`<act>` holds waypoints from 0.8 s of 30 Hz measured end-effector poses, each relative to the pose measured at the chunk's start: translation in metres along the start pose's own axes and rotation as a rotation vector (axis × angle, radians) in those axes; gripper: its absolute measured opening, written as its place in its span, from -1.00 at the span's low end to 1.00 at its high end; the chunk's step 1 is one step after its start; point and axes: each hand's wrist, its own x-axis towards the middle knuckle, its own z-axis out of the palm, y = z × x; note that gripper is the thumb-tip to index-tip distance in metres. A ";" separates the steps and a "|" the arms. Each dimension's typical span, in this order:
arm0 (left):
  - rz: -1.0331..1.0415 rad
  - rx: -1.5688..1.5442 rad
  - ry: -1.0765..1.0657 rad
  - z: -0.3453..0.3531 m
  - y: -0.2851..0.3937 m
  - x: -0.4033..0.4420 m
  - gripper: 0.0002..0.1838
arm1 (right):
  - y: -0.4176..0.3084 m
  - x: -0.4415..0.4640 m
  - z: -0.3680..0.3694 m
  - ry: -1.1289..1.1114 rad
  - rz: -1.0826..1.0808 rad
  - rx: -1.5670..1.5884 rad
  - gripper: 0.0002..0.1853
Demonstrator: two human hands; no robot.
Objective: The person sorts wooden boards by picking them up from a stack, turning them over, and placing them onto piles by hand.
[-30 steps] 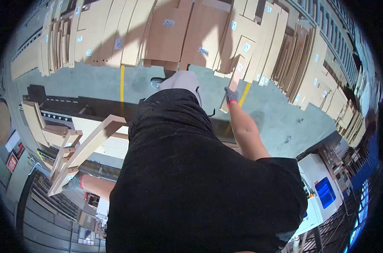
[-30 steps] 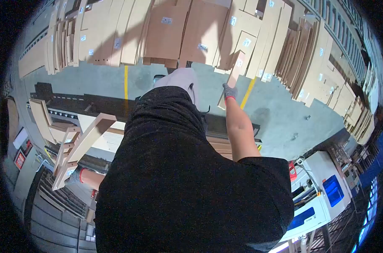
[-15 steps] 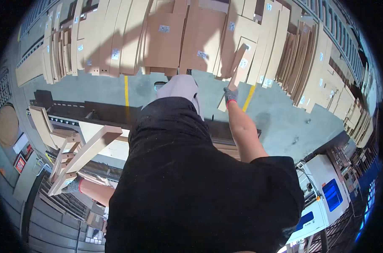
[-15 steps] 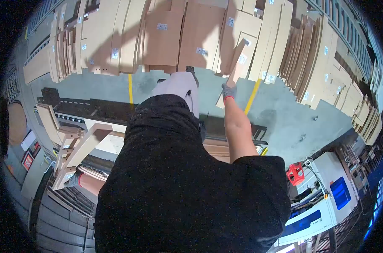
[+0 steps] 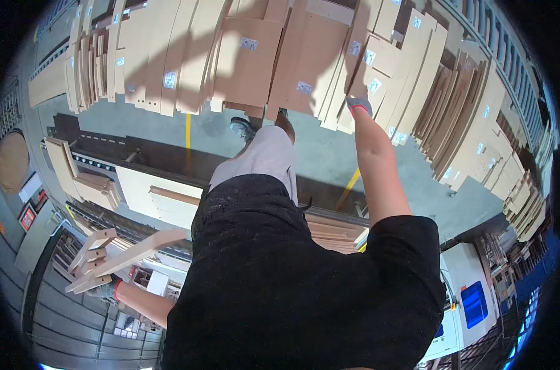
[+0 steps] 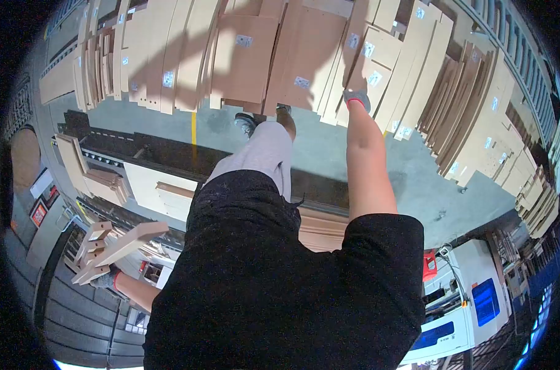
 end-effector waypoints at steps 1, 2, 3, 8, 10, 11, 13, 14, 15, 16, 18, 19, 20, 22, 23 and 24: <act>0.001 0.006 0.005 0.001 -0.002 -0.001 -0.22 | -0.011 -0.011 -0.007 0.016 0.049 -0.025 -0.22; -0.001 0.014 0.010 0.002 -0.002 -0.002 -0.22 | -0.020 -0.020 -0.013 0.031 0.098 -0.050 -0.22; -0.001 0.019 0.013 0.003 -0.002 -0.004 -0.22 | -0.021 -0.018 -0.010 0.018 0.077 -0.047 -0.18; 0.004 0.025 0.026 0.011 0.000 -0.008 -0.21 | -0.027 -0.011 0.007 0.079 0.035 0.054 -0.18; 0.000 0.024 0.019 0.016 0.001 -0.008 -0.21 | -0.049 -0.036 -0.010 0.059 0.175 -0.001 -0.16; -0.001 0.025 0.016 0.018 0.001 -0.007 -0.21 | -0.056 -0.046 -0.017 0.048 0.246 -0.031 -0.15; -0.001 0.029 0.012 0.022 0.001 -0.007 -0.21 | -0.044 -0.023 0.012 0.069 0.185 -0.016 -0.05; 0.002 0.028 0.011 0.023 0.001 -0.008 -0.21 | -0.047 -0.025 0.014 0.085 0.212 -0.020 0.00; 0.000 0.028 0.008 0.024 0.003 -0.008 -0.21 | -0.051 -0.027 0.015 0.101 0.240 -0.024 0.06; 0.000 0.028 0.005 0.026 0.002 -0.008 -0.21 | -0.076 -0.049 -0.004 0.125 0.325 -0.037 0.12; 0.004 0.029 -0.006 0.028 0.004 -0.008 -0.20 | -0.098 -0.066 -0.016 0.136 0.411 -0.035 0.22; 0.001 0.024 -0.008 0.031 0.004 -0.007 -0.20 | -0.102 -0.063 -0.014 0.127 0.411 -0.019 0.26; 0.002 0.019 -0.012 0.032 0.004 -0.006 -0.20 | -0.104 -0.060 -0.014 0.121 0.412 -0.002 0.29; 0.002 0.010 -0.025 0.038 0.003 -0.006 -0.20 | -0.112 -0.065 -0.018 0.116 0.425 -0.034 0.28; -0.003 0.007 -0.037 0.042 0.001 -0.006 -0.20 | -0.115 -0.067 -0.019 0.111 0.431 -0.051 0.28; -0.001 0.003 -0.040 0.045 0.002 -0.006 -0.20 | -0.116 -0.066 -0.017 0.116 0.444 -0.041 0.26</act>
